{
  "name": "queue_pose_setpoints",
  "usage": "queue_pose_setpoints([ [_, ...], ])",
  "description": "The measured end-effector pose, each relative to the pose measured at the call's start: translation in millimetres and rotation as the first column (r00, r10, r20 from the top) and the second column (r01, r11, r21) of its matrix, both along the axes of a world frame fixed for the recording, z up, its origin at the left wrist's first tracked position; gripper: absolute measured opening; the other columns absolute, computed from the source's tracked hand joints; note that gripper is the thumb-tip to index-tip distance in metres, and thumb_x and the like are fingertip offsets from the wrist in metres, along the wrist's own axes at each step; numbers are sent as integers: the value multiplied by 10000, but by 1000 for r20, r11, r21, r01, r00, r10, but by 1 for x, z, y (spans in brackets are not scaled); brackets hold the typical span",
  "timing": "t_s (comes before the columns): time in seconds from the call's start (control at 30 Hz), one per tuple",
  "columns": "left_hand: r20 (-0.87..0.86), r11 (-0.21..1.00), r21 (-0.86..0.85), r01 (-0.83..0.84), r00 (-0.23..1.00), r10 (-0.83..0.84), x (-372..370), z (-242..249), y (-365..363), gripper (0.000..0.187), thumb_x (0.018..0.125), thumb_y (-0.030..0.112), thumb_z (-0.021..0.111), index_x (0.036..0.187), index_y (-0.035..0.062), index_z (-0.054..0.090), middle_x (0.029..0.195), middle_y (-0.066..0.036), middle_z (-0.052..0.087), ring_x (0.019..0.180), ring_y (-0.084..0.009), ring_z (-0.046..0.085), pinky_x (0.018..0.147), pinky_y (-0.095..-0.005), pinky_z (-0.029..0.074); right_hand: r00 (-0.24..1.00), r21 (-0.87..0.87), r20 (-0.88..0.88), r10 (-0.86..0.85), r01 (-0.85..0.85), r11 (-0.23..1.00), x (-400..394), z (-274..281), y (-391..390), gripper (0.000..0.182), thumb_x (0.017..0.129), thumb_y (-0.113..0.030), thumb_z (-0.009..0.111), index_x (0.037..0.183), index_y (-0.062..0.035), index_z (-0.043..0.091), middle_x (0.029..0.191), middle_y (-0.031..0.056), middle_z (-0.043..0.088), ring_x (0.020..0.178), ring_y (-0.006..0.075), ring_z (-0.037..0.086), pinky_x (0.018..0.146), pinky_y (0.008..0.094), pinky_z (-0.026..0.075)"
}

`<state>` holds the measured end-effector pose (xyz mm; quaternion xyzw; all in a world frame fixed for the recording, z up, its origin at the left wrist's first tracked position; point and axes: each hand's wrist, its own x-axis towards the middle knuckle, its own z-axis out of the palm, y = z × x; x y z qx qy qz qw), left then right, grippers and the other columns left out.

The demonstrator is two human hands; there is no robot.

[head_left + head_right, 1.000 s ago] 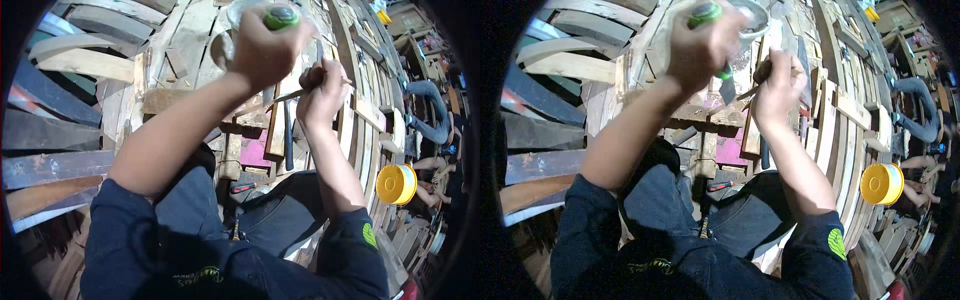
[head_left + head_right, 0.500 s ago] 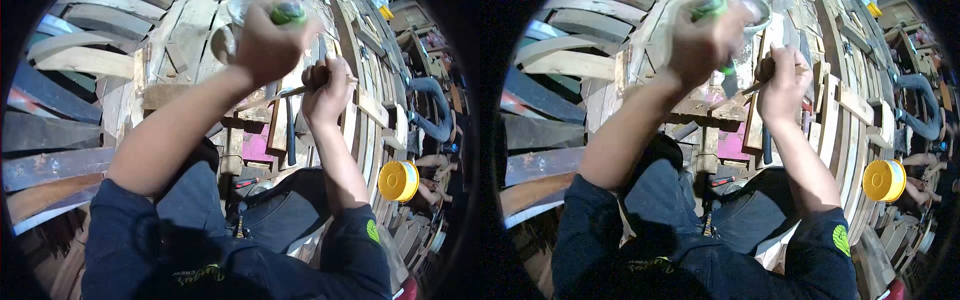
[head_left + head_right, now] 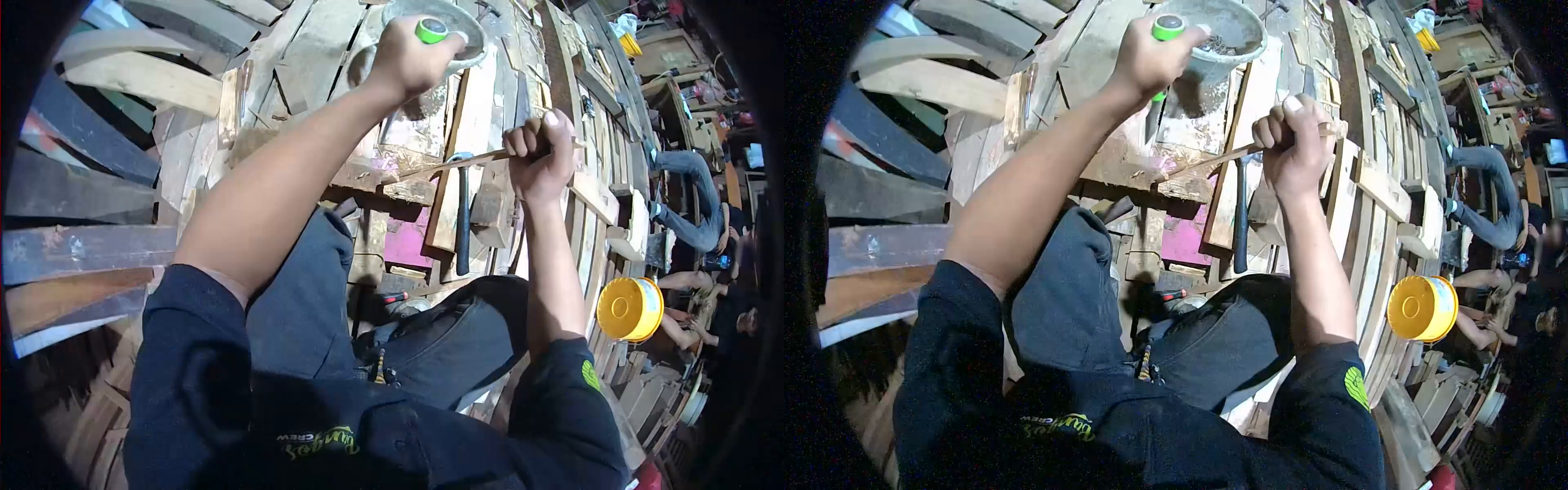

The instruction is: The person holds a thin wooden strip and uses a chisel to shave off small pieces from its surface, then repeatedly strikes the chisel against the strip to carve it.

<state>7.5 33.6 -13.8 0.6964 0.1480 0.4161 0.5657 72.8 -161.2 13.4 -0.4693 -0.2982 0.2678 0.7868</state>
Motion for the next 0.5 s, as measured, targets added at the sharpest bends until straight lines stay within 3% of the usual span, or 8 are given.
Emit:
queue_pose_setpoints([
  [0.07,-36,1000,-18,16,999,-16,-3,-2,3,250,754,252,695,819,12,675,771,-150,685,715,-249,669,678,-349,511,990,-11,-4,142,-142,990,3,0,-1,332,893,-253,502,663,-153,285,529,-40,174,455,97,144,470,285,177],
  [0.13,-111,992,58,-111,987,117,-3,-2,-2,291,740,303,703,826,26,682,809,-157,688,775,-289,673,716,-370,516,975,32,33,220,-221,975,3,2,0,336,898,-272,483,649,-155,289,520,-45,171,453,100,150,469,281,171],
  [0.17,-102,993,59,-105,989,111,-6,-3,-5,320,728,338,703,834,37,687,832,-156,690,806,-316,665,735,-384,511,963,88,6,269,-268,959,8,1,-2,360,903,-276,475,624,-130,299,540,-28,232,476,103,209,503,268,226],
  [0.33,-54,997,-23,-67,996,66,-20,22,-7,278,743,311,693,845,53,683,784,-123,680,746,-270,657,720,-368,507,975,76,124,186,-196,978,-1,6,2,392,925,-307,420,602,-113,311,550,-8,255,527,129,255,550,287,251],
  [0.4,80,996,-48,-77,993,81,-29,44,-7,114,851,143,571,893,60,636,611,-41,567,589,-157,565,613,-290,471,986,-65,64,157,-153,986,-6,10,1,384,925,-302,455,618,-152,281,550,-16,235,519,127,217,550,297,247],
  [0.43,75,993,85,-80,994,73,-38,57,-4,160,850,140,581,930,14,636,620,-41,567,584,-220,563,657,-317,483,989,-75,37,144,-141,987,-9,12,2,385,925,-300,459,620,-151,279,548,-15,216,521,132,209,556,304,252],
  [0.47,79,688,-719,-98,972,220,-57,109,-18,134,852,143,586,817,16,613,582,-13,508,514,-180,514,549,-297,450,989,-72,37,142,-139,988,-11,13,5,385,925,-300,459,620,-151,279,548,-15,216,521,132,209,556,304,252],
  [0.5,326,756,-622,205,945,12,-62,109,-15,141,857,150,581,778,34,583,575,0,482,494,-147,487,494,-275,409,996,-78,-5,89,-90,993,-15,13,8,379,927,-300,457,625,-149,285,544,-14,212,523,131,211,552,301,248],
])
